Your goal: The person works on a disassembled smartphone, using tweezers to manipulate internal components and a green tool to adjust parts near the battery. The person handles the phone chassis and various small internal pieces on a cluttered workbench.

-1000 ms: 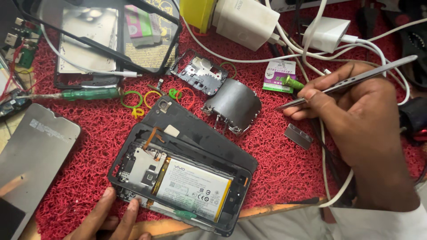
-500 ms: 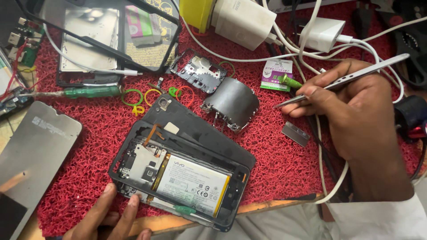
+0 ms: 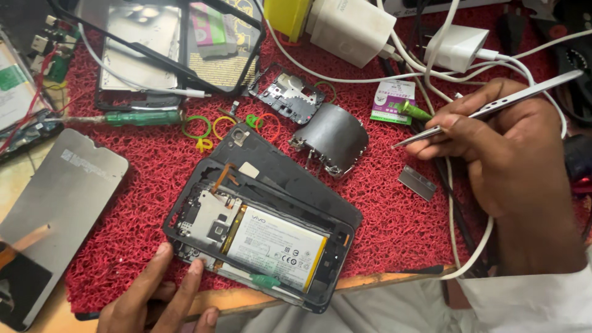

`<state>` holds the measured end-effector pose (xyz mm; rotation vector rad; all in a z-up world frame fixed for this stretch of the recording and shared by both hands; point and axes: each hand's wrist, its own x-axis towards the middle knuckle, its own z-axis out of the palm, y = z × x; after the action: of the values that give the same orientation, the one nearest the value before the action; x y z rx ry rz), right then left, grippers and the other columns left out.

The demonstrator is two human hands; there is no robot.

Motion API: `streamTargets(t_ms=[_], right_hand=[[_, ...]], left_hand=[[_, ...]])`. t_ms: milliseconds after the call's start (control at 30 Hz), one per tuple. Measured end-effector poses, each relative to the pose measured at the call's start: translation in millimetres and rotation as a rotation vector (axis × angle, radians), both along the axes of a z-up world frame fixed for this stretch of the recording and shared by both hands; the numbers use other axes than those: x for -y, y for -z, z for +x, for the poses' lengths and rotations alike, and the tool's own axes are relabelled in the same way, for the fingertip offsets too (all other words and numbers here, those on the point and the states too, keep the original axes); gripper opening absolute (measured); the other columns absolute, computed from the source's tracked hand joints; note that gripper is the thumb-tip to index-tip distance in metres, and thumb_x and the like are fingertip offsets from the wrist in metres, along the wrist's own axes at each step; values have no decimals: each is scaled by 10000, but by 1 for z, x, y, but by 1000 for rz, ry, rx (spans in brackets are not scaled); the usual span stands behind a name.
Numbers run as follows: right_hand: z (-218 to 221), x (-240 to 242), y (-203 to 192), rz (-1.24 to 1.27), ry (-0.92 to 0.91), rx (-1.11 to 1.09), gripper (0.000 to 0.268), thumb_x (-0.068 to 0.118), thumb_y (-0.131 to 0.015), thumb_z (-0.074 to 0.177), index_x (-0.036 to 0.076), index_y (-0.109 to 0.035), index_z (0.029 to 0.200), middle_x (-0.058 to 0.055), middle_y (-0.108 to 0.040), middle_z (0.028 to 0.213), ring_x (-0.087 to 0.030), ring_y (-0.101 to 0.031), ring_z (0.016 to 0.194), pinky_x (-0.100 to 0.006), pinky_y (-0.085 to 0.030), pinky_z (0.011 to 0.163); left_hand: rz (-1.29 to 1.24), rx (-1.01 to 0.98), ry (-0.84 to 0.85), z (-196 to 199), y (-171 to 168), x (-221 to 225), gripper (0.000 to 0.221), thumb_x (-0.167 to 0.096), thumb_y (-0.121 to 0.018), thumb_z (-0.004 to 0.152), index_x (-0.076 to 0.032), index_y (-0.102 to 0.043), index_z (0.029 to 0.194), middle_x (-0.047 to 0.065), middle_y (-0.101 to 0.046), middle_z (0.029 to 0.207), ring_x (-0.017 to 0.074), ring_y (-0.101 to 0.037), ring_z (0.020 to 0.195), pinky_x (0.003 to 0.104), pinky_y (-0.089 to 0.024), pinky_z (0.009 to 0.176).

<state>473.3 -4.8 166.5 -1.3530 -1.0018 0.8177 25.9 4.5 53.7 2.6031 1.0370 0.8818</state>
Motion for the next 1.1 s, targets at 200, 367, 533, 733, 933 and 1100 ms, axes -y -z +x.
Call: streamTargets(t_ms=[200,367,533,733,933,1100], right_hand=[[5,6,1,38,-77,-112,79,-136,-574,1058,-80,-552,1007,-275,-665,953,-381,-746,851,-464,-668,795],[-20,36,0,96,-184,-246,62,-56,-568,1089,-5,-533,1083,-260,-649,920,-350,-715,785,-485,-644,721],[-65,78,15,88,-199,-381,83,-44,-556,1076,22,-512,1099,-230,-575,968,-371,-704,833,-516,-636,706],[-119,96,31,131,-340,-363,152,-34,-542,1082,75,-550,1186,-193,-569,972,-405,-750,840,-539,-646,757],[-161,110,26,66,-310,-256,178,-11,-518,1083,98,-541,1222,-210,-589,953,-401,-762,804,-550,-644,788],[-184,102,26,41,-377,-276,204,-23,-538,1059,101,-532,1221,-209,-595,989,-413,-775,864,-550,-648,793]], left_hand=[[-55,33,8,0,-9,1,539,-304,-836,764,-86,-726,1244,239,-561,1408,146,-693,805,291,-594,763],[-273,184,-203,14,-54,23,508,-141,-820,730,-63,-726,1223,200,-619,1388,225,-703,950,345,-562,870],[-275,437,-253,24,-100,37,428,-99,-829,796,-21,-725,1204,133,-734,1230,257,-739,1132,367,-579,983],[-472,789,-85,30,-139,60,290,-118,-867,821,-24,-747,1068,120,-768,1042,246,-788,997,338,-636,902],[-567,893,-139,7,-131,74,197,-92,-849,810,-20,-762,973,119,-772,959,237,-784,911,328,-633,820],[-545,956,-124,-10,-110,78,131,-82,-832,887,-26,-759,981,103,-772,964,216,-790,916,308,-640,835]])
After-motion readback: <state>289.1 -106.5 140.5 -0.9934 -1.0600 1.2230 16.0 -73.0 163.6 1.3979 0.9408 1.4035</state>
